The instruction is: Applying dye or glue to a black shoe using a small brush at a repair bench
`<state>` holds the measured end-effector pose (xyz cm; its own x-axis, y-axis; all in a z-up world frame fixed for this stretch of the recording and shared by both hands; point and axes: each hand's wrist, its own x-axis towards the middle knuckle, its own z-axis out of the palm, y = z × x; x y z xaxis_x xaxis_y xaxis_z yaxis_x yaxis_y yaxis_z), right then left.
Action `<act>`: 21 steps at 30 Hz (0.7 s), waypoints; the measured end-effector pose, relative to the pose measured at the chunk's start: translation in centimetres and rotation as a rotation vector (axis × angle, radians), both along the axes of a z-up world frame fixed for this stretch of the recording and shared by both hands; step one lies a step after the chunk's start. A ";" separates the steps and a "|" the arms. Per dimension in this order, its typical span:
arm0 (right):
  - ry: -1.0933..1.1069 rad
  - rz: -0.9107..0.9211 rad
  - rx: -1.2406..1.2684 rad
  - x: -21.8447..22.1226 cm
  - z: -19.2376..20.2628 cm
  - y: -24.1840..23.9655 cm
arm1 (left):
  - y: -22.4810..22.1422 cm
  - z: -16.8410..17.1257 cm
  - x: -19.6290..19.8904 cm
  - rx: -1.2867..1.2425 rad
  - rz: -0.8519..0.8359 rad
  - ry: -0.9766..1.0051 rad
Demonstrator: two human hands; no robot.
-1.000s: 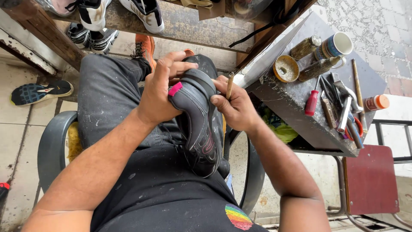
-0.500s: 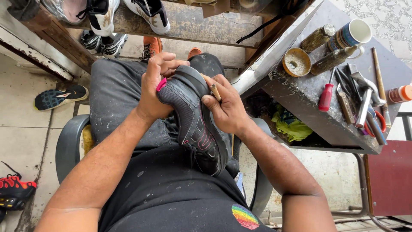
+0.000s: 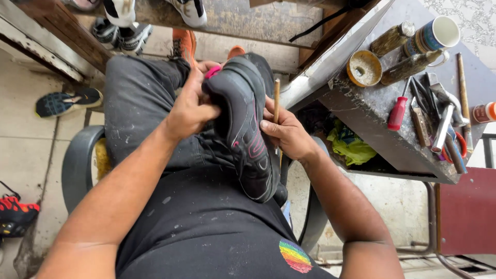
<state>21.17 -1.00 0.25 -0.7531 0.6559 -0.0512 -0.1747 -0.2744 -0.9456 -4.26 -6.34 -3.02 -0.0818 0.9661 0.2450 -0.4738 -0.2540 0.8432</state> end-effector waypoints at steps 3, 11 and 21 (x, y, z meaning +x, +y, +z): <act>-0.040 -0.061 0.036 0.9 -0.5 -1.0 | -3.8 3.8 3.8 0.025 -0.087 -0.123; -0.134 -0.177 0.219 1.8 -2.5 -0.4 | -5.9 8.8 7.5 -0.725 0.194 0.528; -0.173 -0.256 0.159 2.0 0.6 1.0 | -2.3 5.4 5.0 -0.490 0.532 0.580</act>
<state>23.13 0.00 0.84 -0.5521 0.8326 -0.0456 -0.0527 -0.0894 -0.9946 0.71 -8.60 2.40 -0.5362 0.8432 -0.0396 0.1327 0.1306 0.9825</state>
